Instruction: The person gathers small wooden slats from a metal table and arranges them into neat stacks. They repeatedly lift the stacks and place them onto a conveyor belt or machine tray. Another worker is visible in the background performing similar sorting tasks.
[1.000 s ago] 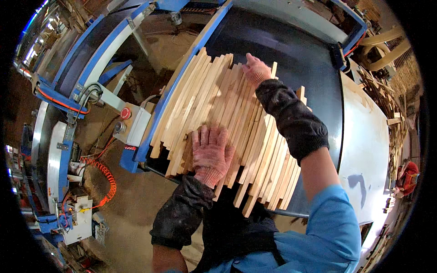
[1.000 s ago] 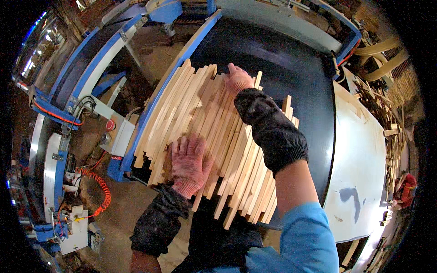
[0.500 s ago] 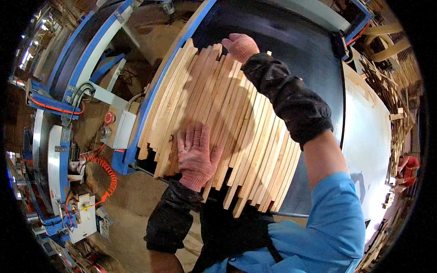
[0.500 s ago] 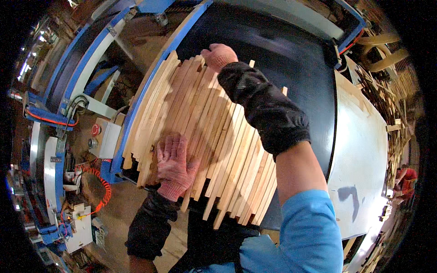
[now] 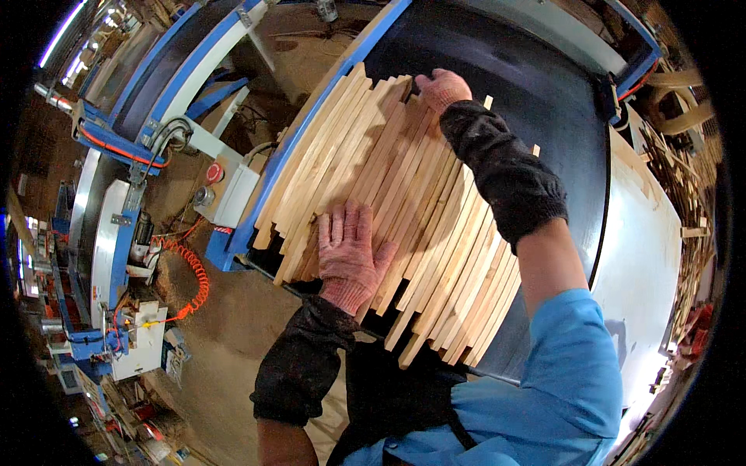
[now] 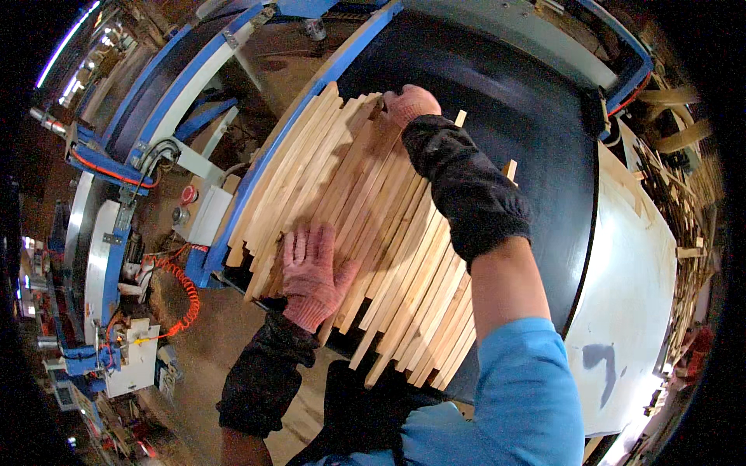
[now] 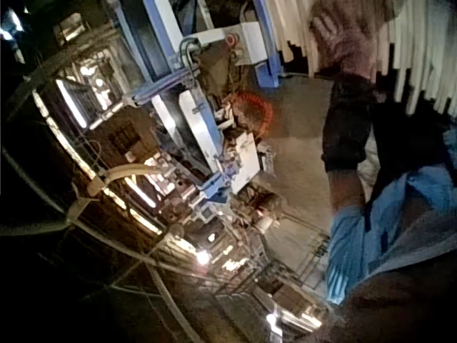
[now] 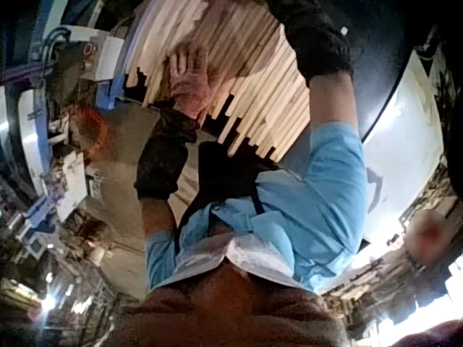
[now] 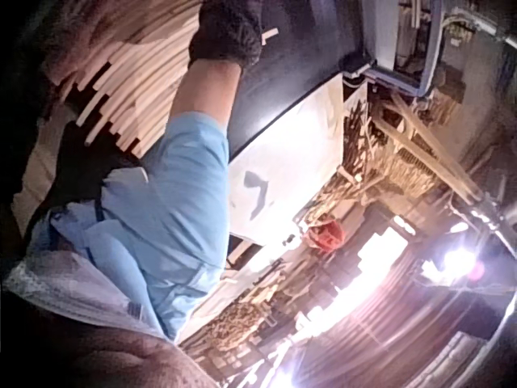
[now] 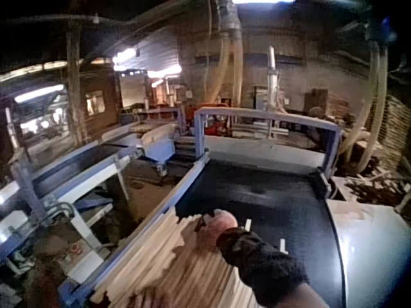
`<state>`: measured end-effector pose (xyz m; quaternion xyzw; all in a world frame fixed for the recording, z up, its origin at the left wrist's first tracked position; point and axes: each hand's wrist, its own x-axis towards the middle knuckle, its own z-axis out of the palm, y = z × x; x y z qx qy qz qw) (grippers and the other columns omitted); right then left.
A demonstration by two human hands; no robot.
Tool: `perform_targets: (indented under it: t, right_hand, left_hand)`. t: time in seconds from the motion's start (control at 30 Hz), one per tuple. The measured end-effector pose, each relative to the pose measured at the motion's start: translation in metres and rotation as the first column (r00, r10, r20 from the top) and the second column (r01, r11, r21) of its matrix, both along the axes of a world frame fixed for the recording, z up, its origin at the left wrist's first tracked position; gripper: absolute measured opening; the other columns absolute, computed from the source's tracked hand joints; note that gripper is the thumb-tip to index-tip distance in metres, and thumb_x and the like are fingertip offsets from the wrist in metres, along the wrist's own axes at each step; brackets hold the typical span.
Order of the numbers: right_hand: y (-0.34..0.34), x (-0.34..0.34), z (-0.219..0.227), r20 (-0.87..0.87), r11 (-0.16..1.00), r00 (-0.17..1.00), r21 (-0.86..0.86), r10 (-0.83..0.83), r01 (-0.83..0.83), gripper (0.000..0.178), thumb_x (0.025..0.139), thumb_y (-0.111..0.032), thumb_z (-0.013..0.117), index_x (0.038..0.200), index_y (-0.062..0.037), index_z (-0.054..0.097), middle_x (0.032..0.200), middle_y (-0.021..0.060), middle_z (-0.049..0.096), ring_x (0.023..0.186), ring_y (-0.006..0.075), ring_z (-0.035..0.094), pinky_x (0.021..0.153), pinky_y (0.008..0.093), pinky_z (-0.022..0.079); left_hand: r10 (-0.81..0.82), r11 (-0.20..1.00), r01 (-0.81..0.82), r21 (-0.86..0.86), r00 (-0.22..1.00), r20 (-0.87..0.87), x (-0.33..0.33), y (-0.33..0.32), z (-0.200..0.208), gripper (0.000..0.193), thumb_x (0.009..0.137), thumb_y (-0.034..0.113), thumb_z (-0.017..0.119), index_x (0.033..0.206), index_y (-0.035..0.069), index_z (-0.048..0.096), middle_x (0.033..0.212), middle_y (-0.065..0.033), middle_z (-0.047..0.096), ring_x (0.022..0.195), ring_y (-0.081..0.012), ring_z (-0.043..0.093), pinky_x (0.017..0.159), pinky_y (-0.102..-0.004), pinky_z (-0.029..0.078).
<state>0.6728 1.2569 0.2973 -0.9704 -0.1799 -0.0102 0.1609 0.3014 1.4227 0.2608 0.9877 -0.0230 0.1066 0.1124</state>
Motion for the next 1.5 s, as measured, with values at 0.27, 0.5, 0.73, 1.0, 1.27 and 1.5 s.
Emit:
perform_targets:
  t: [0.27, 0.5, 0.73, 1.0, 1.27, 1.5]
  right_hand:
    - [-0.013, -0.03, 0.07, 0.062, 0.894, 0.998, 0.448, -0.023, -0.007, 0.074, 0.103, -0.048, 0.066, 0.153, 0.0058, 0.054, 0.141, 0.0252, 0.07, 0.128, 0.0398, 0.068, 0.108, 0.0414, 0.055]
    - [-0.076, -0.132, 0.104, 0.052, 0.498, 0.999, 0.867, -0.014, -0.038, 0.09, 0.097, -0.029, 0.08, 0.167, 0.0041, 0.033, 0.171, 0.0238, 0.039, 0.159, 0.0329, 0.039, 0.13, 0.0389, 0.031]
    - [-0.208, -0.327, 0.008, -0.249, 0.514, 0.845, 0.701, -0.474, 0.495, 0.081, 0.098, -0.028, 0.074, 0.163, 0.0049, 0.04, 0.159, 0.0234, 0.053, 0.145, 0.03, 0.055, 0.122, 0.0382, 0.044]
    - [-0.174, -0.39, -0.036, -0.301, 0.657, 0.751, 0.365, -0.588, 0.66, 0.054, 0.095, -0.048, 0.071, 0.112, 0.0032, 0.069, 0.103, 0.0235, 0.075, 0.098, 0.0424, 0.072, 0.088, 0.05, 0.056]
    - [-0.167, -0.414, -0.07, -0.178, 0.552, 0.837, 0.678, -0.518, 0.486, 0.045, 0.095, -0.042, 0.077, 0.109, -0.0009, 0.065, 0.096, 0.0185, 0.071, 0.09, 0.0316, 0.069, 0.084, 0.0474, 0.055]
    - [-0.113, -0.557, 0.025, -0.523, -0.041, 0.832, 0.85, -0.185, 0.526, 0.04, 0.109, -0.023, 0.069, 0.145, -0.0052, 0.064, 0.125, 0.0078, 0.075, 0.115, 0.0188, 0.069, 0.101, 0.039, 0.059]
  left_hand:
    - [0.087, 0.994, -0.088, -0.069, 0.996, -0.02, 0.003, 0.004, 0.004, 0.077, 0.097, 0.052, 0.071, 0.15, 0.0, 0.055, 0.16, -0.0256, 0.052, 0.154, -0.0454, 0.04, 0.132, -0.0558, 0.021]
    - [0.088, 0.95, -0.108, -0.293, 0.993, -0.082, 0.014, 0.011, 0.03, 0.05, 0.1, 0.044, 0.07, 0.116, -0.004, 0.072, 0.129, -0.0229, 0.067, 0.124, -0.0423, 0.062, 0.106, -0.0526, 0.048]
    - [-0.1, 0.316, 0.025, -0.949, 0.995, -0.007, 0.013, 0.024, 0.099, 0.035, 0.108, 0.021, 0.063, 0.137, 0.001, 0.067, 0.101, -0.0018, 0.067, 0.084, -0.0094, 0.059, 0.075, -0.0272, 0.051]
    - [-0.272, -0.114, -0.187, -0.976, 0.951, -0.15, -0.044, 0.057, 0.082, 0.042, 0.109, 0.044, 0.063, 0.126, 0.005, 0.062, 0.085, -0.0076, 0.068, 0.068, -0.0191, 0.066, 0.065, -0.0368, 0.057]
    - [-0.541, -0.446, -0.265, -0.855, 0.841, 0.021, -0.067, 0.024, 0.041, 0.049, 0.116, 0.052, 0.046, 0.119, 0.007, 0.065, 0.067, -0.0044, 0.061, 0.052, -0.0157, 0.057, 0.052, -0.0352, 0.052]
    - [-0.506, -0.21, -0.297, -0.932, 0.848, -0.156, -0.114, -0.064, 0.048, 0.04, 0.115, 0.044, 0.048, 0.12, 0.007, 0.062, 0.075, -0.0054, 0.066, 0.059, -0.017, 0.065, 0.054, -0.0336, 0.06]
